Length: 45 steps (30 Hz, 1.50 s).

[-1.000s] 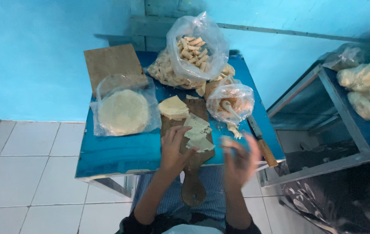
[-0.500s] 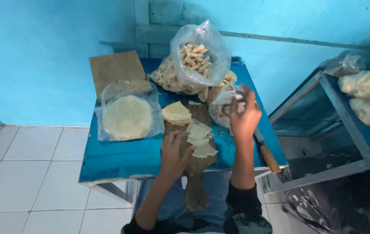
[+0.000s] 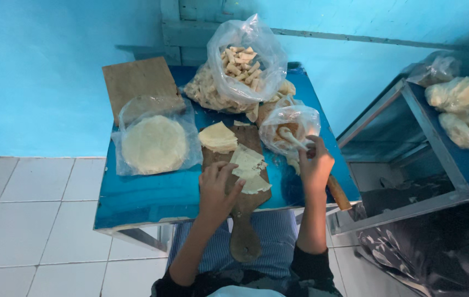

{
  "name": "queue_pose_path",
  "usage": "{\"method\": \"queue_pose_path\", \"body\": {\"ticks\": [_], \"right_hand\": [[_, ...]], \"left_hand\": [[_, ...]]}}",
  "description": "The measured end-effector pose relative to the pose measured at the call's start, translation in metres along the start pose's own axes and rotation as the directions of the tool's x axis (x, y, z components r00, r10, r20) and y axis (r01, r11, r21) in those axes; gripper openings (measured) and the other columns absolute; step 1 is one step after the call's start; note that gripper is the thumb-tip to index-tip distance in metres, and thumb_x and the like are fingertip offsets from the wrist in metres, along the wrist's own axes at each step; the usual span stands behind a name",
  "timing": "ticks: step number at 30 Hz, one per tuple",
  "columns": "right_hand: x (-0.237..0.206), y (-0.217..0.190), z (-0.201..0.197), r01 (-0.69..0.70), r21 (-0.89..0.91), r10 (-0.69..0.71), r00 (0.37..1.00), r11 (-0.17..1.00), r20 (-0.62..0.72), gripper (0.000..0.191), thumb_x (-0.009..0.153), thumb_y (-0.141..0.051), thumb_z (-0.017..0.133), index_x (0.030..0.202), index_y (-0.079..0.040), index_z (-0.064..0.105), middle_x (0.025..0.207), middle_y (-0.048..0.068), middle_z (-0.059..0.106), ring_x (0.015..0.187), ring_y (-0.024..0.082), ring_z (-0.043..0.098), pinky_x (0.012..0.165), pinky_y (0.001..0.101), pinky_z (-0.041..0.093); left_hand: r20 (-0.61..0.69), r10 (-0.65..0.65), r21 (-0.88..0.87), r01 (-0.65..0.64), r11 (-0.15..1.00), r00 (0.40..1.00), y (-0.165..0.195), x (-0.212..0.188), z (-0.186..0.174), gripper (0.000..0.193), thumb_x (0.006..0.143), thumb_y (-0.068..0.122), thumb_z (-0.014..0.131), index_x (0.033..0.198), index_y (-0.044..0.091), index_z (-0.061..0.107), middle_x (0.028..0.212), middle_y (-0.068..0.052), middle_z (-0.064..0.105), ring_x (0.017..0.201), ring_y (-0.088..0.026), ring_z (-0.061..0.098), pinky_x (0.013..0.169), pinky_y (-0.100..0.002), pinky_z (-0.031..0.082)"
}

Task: The person sits at a blue table and folds thin square dough wrappers by hand, rolling each piece into a small cylindrical roll. The finished rolls are placed into a plastic bag on the table alongside other dough pieces and a knife.

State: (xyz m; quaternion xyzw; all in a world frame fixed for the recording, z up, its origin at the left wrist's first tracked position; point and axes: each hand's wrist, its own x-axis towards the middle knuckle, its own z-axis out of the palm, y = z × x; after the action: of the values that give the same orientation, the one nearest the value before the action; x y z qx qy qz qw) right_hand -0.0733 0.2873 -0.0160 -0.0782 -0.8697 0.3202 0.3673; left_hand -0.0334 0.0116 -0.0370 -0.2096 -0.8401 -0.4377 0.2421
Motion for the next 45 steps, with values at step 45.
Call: {"method": "queue_pose_path", "body": {"ticks": [45], "right_hand": [[0.018, 0.012, 0.041, 0.221, 0.184, -0.221, 0.975, 0.958, -0.02, 0.044, 0.096, 0.003, 0.066, 0.139, -0.007, 0.062, 0.092, 0.016, 0.074, 0.078, 0.022, 0.075, 0.072, 0.0335, 0.059]], "left_hand": [[-0.011, 0.041, 0.05, -0.04, 0.998, 0.999, -0.003, 0.001, 0.003, 0.038, 0.096, 0.037, 0.067, 0.121, 0.008, 0.067, 0.119, -0.013, 0.061, 0.118, -0.032, 0.056, 0.103, -0.05, 0.037]]}}
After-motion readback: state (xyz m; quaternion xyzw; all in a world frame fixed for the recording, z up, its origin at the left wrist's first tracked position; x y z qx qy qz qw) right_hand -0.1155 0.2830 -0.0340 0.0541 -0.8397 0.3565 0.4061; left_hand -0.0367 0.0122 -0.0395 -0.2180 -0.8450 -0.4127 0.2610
